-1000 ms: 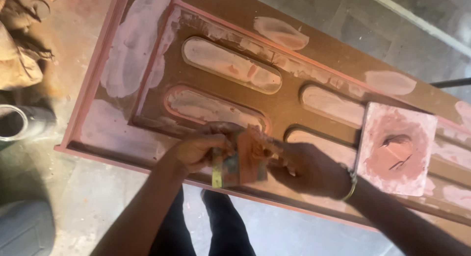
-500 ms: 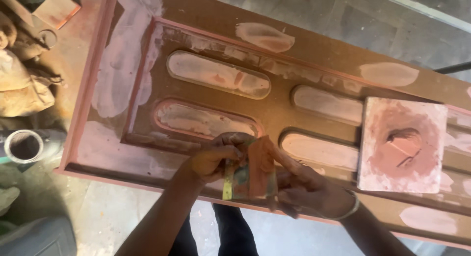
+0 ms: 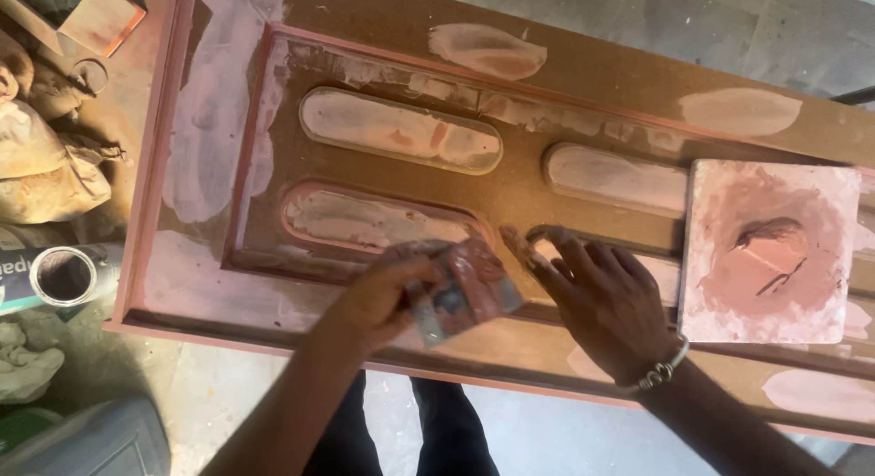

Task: The person uses a putty knife to scoop a pinkish filler from a square tile and applies it to recessed oval indentations on a wooden board. They spread the filler into the cavities and smooth the surface with their fingers, repeating the process across multiple indentations.

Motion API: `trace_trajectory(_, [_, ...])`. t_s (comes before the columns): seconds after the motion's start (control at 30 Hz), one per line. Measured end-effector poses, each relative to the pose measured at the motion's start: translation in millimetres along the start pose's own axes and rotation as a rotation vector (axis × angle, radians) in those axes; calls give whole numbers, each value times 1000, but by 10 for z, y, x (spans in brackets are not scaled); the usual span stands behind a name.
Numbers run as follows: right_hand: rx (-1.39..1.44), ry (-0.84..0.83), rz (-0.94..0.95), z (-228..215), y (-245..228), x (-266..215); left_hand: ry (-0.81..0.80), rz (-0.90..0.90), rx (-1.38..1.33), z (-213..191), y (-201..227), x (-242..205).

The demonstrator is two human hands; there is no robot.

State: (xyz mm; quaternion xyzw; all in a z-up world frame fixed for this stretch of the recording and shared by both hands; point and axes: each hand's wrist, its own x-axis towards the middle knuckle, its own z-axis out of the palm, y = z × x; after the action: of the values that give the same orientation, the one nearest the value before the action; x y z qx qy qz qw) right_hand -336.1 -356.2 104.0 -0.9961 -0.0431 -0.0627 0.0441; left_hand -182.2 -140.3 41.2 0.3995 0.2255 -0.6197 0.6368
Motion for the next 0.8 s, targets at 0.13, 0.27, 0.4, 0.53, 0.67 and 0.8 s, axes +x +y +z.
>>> trace_trajectory(0.13, [-153, -153, 7, -49, 46, 123, -271, 184, -246, 43, -199, 67])
trace_trajectory(0.27, [-167, -125, -56, -63, 135, 132, -238, 188, -414, -80, -226, 153])
trace_trajectory(0.4, [532, -216, 171, -6, 75, 47, -212, 157, -239, -52, -224, 154])
trace_trajectory(0.53, [1161, -291, 309, 4, -100, 86, -449, 140, -165, -39, -171, 98])
trace_trajectory(0.67, [819, -376, 227, -185, -28, 105, -507, 175, -146, -189, 0, 37])
trace_trajectory(0.8, [1502, -273, 351, -241, 19, -44, -396, 259, 356, -213, 68, -35])
